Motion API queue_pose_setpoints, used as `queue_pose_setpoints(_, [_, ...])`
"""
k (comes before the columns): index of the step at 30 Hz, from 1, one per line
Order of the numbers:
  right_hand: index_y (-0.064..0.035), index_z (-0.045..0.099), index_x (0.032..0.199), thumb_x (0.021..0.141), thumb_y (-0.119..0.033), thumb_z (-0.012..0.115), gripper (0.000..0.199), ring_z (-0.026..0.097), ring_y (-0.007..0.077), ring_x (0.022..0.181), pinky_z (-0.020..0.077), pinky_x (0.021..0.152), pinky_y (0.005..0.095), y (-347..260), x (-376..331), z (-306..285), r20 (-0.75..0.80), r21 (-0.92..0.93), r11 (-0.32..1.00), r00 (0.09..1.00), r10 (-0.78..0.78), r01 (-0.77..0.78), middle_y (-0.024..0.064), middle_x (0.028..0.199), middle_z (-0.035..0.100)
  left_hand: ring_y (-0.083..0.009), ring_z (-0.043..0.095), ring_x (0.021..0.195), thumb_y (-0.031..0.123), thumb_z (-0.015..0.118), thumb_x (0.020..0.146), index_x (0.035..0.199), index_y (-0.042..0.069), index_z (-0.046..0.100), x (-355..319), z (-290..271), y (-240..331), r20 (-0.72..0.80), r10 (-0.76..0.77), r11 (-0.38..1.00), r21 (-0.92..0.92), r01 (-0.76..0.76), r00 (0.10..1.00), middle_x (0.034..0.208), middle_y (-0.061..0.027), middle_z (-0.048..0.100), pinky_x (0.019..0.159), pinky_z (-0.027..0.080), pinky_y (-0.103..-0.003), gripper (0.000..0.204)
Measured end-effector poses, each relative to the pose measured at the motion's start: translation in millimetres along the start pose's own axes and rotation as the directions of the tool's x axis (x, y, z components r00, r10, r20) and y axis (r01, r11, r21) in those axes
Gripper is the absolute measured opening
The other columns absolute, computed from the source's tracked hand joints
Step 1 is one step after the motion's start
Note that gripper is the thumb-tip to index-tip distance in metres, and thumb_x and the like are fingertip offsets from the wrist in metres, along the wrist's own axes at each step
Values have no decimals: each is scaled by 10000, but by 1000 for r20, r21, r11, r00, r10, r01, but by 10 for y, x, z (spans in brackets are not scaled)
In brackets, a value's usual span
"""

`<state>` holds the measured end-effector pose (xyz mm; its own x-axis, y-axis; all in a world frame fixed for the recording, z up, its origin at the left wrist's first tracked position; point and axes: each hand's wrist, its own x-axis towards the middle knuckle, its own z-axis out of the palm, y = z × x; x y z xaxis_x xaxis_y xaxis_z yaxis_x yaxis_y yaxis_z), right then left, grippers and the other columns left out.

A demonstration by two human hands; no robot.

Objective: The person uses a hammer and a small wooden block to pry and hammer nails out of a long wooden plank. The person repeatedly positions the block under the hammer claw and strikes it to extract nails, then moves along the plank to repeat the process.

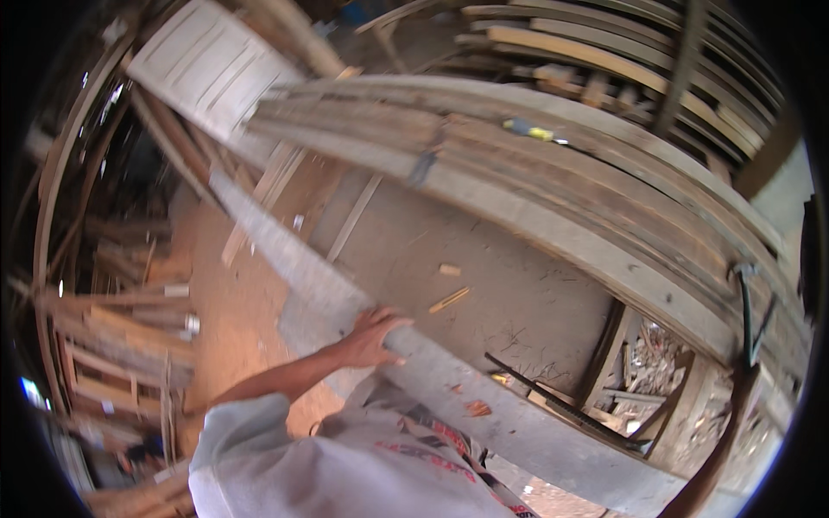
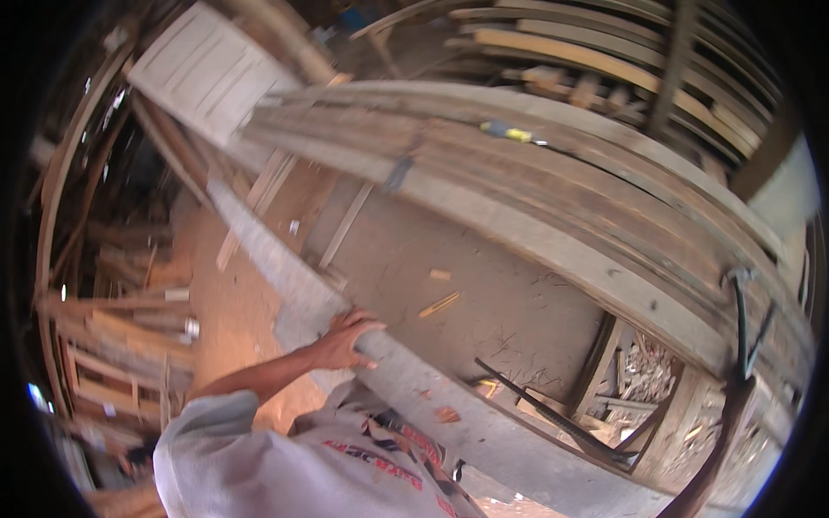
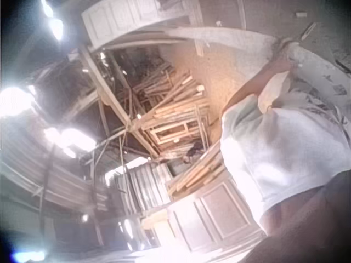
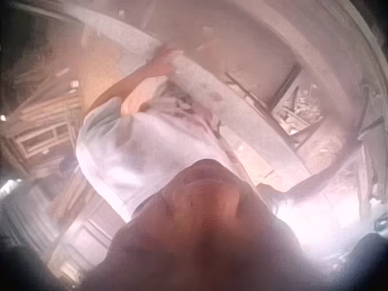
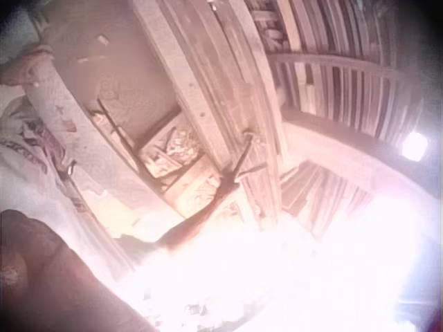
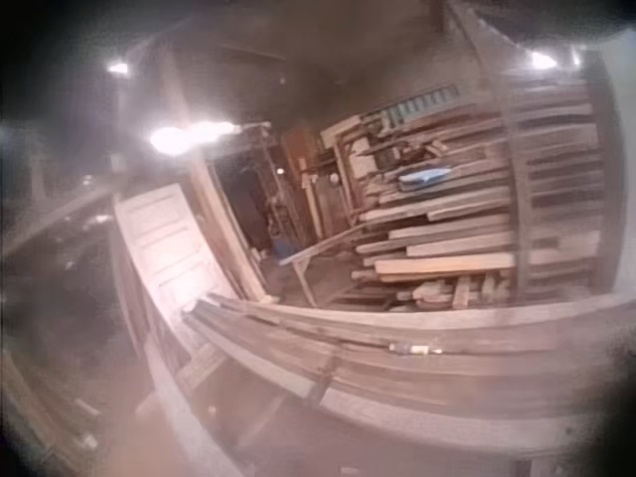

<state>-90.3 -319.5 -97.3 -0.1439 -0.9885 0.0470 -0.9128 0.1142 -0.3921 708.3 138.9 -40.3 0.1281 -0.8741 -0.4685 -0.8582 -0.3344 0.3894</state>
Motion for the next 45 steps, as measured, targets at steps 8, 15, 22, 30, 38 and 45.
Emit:
queue_pose_setpoints(8, [36, 692, 1104, 982, -355, 771, 417, 554, 150, 683, 444, 581, 340, -182, -691, -28, -19, -42, 999, 1000, -19, 18, 27, 753, 636, -332, 258, 1561, 466, 907, 775, 1542, 165, 519, -58, 64, -65, -166, 158, 983, -62, -170, 973, 1577, -133, 401, 1255, 205, -557, 911])
queue_pose_setpoints(15, [28, 727, 1201, 963, -355, 803, 457, 598, 133, 830, 468, 743, 301, -3457, -3313, 441, 210, 693, 717, 972, -107, -71, 20, 979, 710, -393, 281, 1551, 392, 908, 781, 1590, 171, 466, -8, 405, -258, -463, 428, 857, -64, -511, 776, 1644, -167, 335, 1240, 264, -605, 948])
queue_pose_setpoints(22, [32, 699, 1153, 888, -381, 870, 519, 590, 119, 832, 491, 767, 297, -5832, -5454, 1095, 506, 740, 621, 822, -261, -258, 16, 935, 673, -375, 308, 1573, 245, 828, 837, 1537, 221, 525, -427, -339, -944, -645, 538, 757, 87, -648, 543, 1670, -167, 345, 1232, 318, -614, 763])
queue_pose_setpoints(30, [-2, 685, 1033, 959, -286, 822, 324, 554, 106, 713, 483, 634, 319, -7107, -6254, 1231, 650, 574, 819, 605, -460, 7, 21, 782, 636, -283, 621, 1219, 77, 715, 872, 1113, 133, 660, -1235, -746, -2459, -585, 554, 797, 168, -580, 592, 1149, -77, 616, 1188, 398, -559, 254])
queue_pose_setpoints(38, [-47, 632, 1127, 898, -190, 830, 335, 721, 420, 784, 584, 681, 495, -6514, -5796, 1173, 528, 38, 760, 632, -567, 649, 180, 1044, 698, -378, 621, 1048, -15, 723, 676, 1138, 73, 640, -1868, -555, -3785, -720, 33, 979, -117, -168, 693, 1091, -163, 616, 966, 496, -523, 477])
queue_pose_setpoints(45, [-61, 572, 1473, 991, -295, 734, 560, 731, 356, 744, 594, 643, 452, -6924, -5493, 1513, 610, 111, 574, 400, -684, 812, 158, 968, 703, -427, 612, 1033, 44, 764, 718, 1161, 49, 631, -1924, -410, -4137, -589, -303, 914, -401, 55, 749, 1110, -187, 636, 896, 515, -519, 463])
